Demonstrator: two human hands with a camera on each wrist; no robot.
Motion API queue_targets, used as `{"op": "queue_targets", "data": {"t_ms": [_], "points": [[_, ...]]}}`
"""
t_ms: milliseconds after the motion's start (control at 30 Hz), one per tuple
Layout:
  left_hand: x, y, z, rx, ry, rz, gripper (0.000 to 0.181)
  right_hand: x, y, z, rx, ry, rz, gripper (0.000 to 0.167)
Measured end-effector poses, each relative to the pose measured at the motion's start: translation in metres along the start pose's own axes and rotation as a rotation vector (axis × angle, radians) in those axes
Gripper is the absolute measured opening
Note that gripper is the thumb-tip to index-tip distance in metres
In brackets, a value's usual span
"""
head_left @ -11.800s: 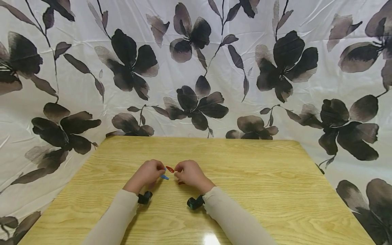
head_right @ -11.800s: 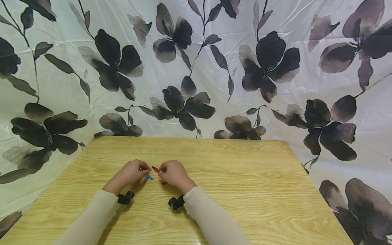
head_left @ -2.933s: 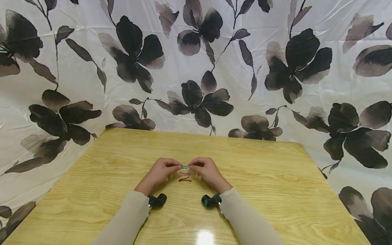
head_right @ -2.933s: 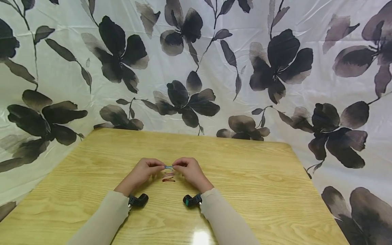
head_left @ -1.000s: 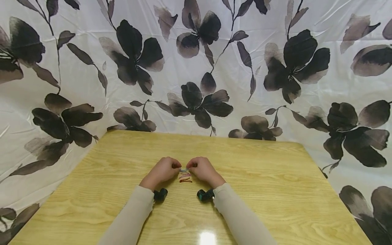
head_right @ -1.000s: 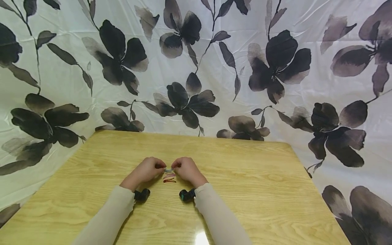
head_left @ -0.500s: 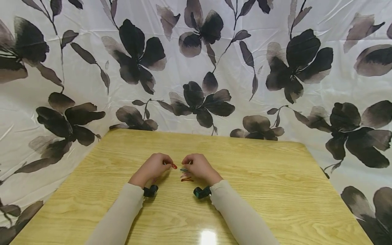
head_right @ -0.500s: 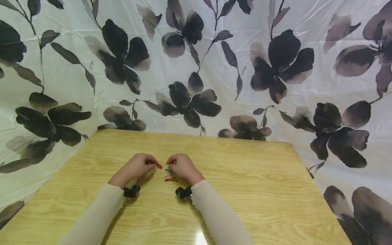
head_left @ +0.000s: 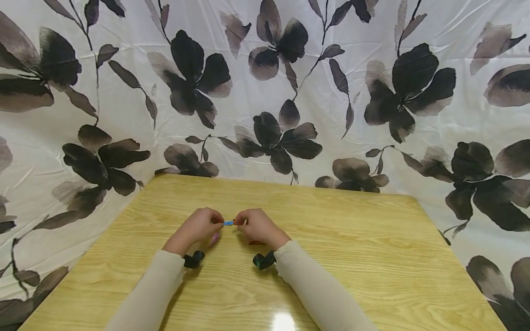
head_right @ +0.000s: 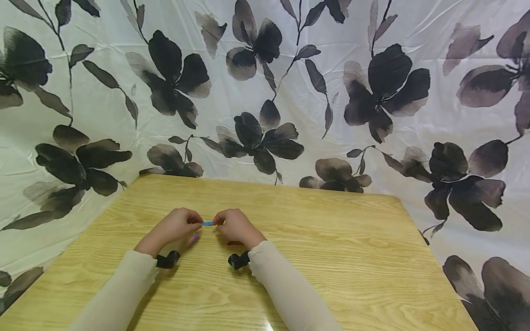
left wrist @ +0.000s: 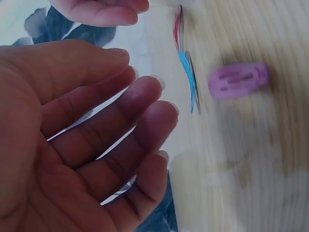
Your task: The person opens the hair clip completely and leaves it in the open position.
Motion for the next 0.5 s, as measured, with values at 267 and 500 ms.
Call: {"op": "queue_targets", "data": {"t_ms": [267, 500], "points": [[-0.015, 0.003, 0.011, -0.013, 0.041, -0.016, 0.015, -0.014, -0.014, -0.012, -0.053, 0.045, 0.07, 0.015], [-0.027, 0.0, 0.018, -0.024, 0.097, -0.024, 0.012, -0.019, -0.024, -0.018, -0.089, 0.034, 0.106, 0.016]]}}
Point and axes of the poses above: each hand's wrist, its own z-axis away from the middle knuckle, its own y-axis out of the back of the hand, x = y × z, the point moved 9 cm from there along -z, towards the middle knuckle, and after that the axes turned 7 degrees about y, right-handed, at the moved point
